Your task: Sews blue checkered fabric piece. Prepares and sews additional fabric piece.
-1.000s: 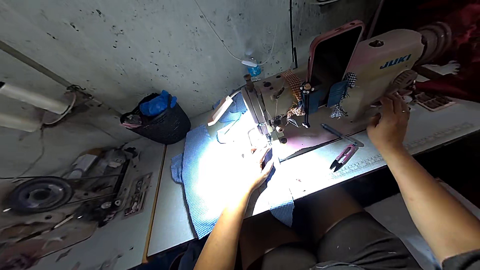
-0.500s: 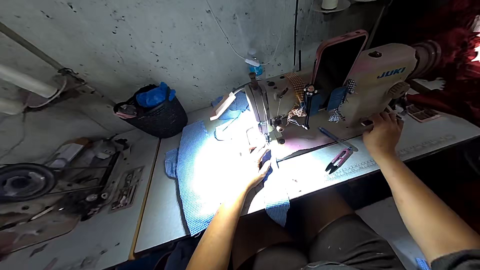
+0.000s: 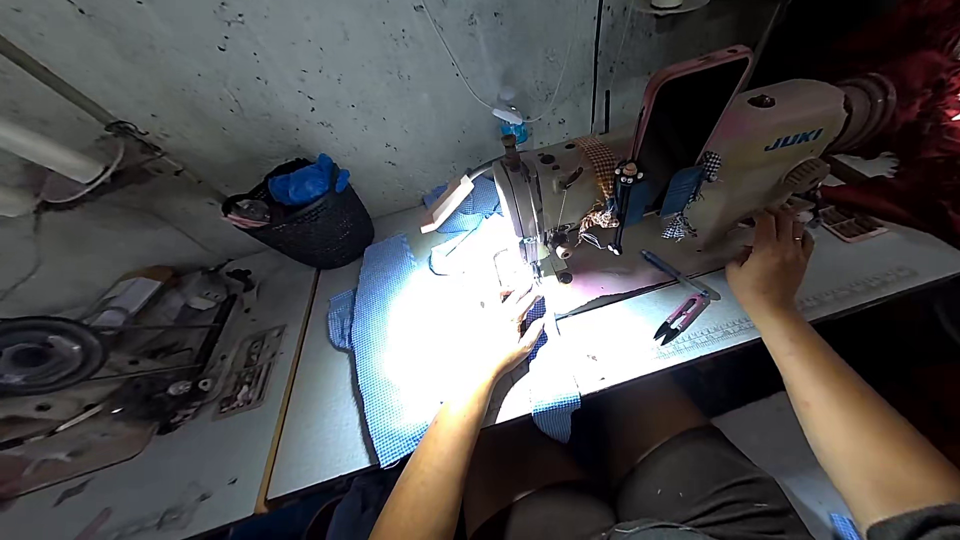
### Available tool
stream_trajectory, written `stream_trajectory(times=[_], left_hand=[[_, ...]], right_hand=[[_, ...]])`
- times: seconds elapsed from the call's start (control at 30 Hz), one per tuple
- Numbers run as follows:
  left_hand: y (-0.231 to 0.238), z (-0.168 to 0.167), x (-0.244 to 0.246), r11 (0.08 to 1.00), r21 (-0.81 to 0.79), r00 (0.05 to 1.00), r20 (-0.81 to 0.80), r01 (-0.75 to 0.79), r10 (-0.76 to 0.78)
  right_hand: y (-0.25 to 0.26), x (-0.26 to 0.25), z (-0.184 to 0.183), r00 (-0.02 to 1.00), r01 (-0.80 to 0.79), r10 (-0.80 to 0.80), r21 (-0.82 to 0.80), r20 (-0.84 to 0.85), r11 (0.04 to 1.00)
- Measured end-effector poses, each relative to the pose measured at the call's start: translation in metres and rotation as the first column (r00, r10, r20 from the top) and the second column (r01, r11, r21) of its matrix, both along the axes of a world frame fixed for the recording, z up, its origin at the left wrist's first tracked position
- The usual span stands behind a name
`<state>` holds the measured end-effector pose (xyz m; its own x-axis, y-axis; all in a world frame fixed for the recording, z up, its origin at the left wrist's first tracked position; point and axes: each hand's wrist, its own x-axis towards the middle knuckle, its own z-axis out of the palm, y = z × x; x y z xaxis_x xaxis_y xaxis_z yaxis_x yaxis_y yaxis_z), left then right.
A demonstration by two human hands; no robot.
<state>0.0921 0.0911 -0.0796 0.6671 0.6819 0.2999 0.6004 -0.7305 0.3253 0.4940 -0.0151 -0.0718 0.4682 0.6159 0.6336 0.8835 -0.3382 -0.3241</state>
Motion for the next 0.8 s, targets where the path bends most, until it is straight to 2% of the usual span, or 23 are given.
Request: stream_trajectory(times=[0.2,0.3,0.37,0.43,0.53,0.67,0.8], left_hand=[[0.001,0.004,0.001,0.999,0.012,0.999,-0.027,0.034,-0.034],[0.003,0.005,0.001,1.0,0.008,0.999,-0.037,0.027,-0.027],[0.003,0.004,-0.001,1.0,0.007,0.999,-0.049,0.002,-0.001],[0.001,0.004,0.0,1.0,0.003,0.998,-0.054,-0.01,0.01],[-0.001,0.006,0.001,1.0,-0.011,0.999,-0.032,-0.002,0.002],[-0.005,0.011,-0.002,0.999,-0.006,0.994,-0.1,-0.052,0.051],[-0.012,0.012,0.003,0.994,-0.041,0.992,-0.08,-0.103,0.1]], right_hand=[[-0.006,-0.012,0.006,0.998,-0.057,0.057,0.015,-0.03,0.998],[-0.021,-0.068,0.016,0.953,-0.294,0.293,0.0,-0.083,0.956],[-0.031,-0.12,0.01,0.821,-0.567,0.556,-0.067,-0.128,0.821],[-0.037,-0.168,0.001,0.631,-0.776,0.759,-0.136,-0.158,0.616],[-0.034,-0.205,-0.011,0.481,-0.867,0.858,-0.241,-0.177,0.436],[-0.034,-0.214,-0.02,0.495,-0.858,0.854,-0.244,-0.162,0.452],[-0.042,-0.216,-0.019,0.514,-0.852,0.833,-0.237,-0.205,0.467]])
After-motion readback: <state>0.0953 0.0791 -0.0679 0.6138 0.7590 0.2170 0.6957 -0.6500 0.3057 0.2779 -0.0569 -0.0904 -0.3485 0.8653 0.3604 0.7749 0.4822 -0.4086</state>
